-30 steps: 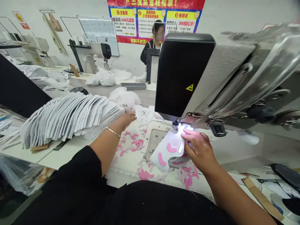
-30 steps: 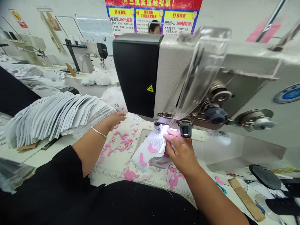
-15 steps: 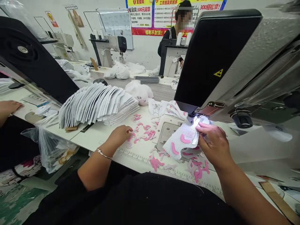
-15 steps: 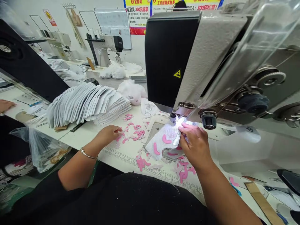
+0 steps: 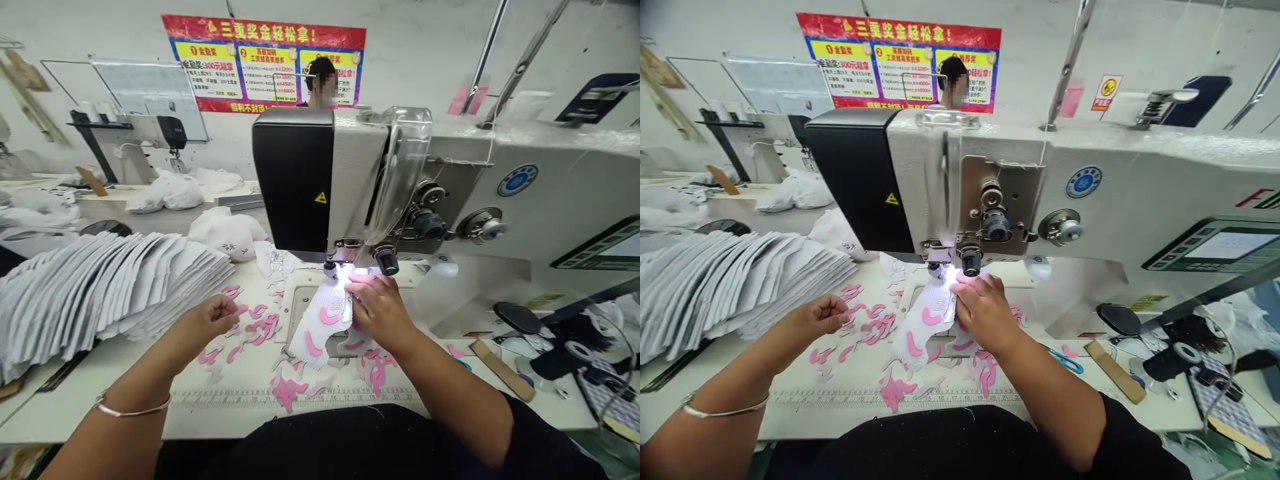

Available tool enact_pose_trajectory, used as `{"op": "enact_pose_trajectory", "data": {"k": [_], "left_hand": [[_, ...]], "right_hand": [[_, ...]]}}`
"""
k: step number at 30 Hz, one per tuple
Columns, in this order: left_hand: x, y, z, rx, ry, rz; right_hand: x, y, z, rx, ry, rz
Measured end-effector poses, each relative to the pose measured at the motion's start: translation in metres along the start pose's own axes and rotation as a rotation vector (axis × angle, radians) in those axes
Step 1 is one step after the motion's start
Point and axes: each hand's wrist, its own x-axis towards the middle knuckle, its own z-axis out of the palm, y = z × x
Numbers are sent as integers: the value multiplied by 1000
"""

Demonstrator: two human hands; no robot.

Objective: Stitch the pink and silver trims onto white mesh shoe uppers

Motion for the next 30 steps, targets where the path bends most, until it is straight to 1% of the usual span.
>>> {"op": "enact_pose_trajectory", "data": {"k": [1,2,4,5,6,8,10,13,16,18,21,26,28,30], "left_hand": [[-1,14,5,-175,-28,33],[-2,29,13,-303,-50,54],[-3,59,30,-476,-117,55],[-3,72,39,-532,-170,57],[-3,85,48,-571,-193,60],[0,104,63,-601,-258,61],[4,116,76,-605,-259,109],[10,123,91,-587,-224,185],[11,123,102,-546,-242,210],[10,121,105,-488,-245,226],[8,120,104,-450,-240,227],[3,124,97,-545,-280,196],[2,127,97,-530,-286,185],[2,130,101,-483,-263,192]], "right_hand": [[0,0,1,-9,10,-12],[0,-1,1,-14,20,-23],[-1,-1,2,-20,32,-30],[-1,0,3,-22,36,-27],[-2,0,3,-24,38,-23],[-3,1,3,-32,33,-27],[-4,3,3,-44,27,-44],[-5,5,3,-58,27,-67],[-4,5,3,-70,59,-86],[-2,4,3,-70,103,-108],[-1,3,1,-49,152,-142],[-3,3,0,-35,143,-178],[-5,3,0,-24,142,-180],[-6,3,0,-18,139,-181]]}}
